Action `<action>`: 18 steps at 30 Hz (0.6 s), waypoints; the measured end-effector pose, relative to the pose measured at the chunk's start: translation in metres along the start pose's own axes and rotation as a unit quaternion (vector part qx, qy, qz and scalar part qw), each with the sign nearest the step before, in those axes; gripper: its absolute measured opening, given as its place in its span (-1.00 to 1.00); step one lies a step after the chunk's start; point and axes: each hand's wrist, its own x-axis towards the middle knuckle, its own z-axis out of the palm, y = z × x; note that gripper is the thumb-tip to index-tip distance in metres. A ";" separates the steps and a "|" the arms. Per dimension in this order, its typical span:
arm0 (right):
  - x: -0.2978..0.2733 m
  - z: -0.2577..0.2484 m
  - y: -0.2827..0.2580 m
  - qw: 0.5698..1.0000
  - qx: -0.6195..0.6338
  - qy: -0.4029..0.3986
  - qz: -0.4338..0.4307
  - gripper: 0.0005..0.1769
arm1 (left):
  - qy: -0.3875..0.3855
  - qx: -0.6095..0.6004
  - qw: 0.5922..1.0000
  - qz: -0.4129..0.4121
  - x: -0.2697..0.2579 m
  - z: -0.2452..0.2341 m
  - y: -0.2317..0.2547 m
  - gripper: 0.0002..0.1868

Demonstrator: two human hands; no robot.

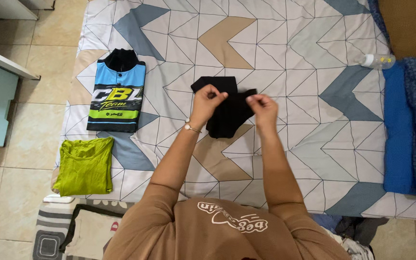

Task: The person folds several garments on a bed, including a black t-shirt, gray pants, and a black long-sleeve shirt. They smooth and align each item, then fold it into a compact rectangle and place it on a nearby stack.

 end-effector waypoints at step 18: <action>0.008 0.014 -0.037 0.946 0.189 -0.164 0.206 -0.63 | -0.254 -0.031 0.963 -0.086 -0.014 -0.013 0.031 -0.77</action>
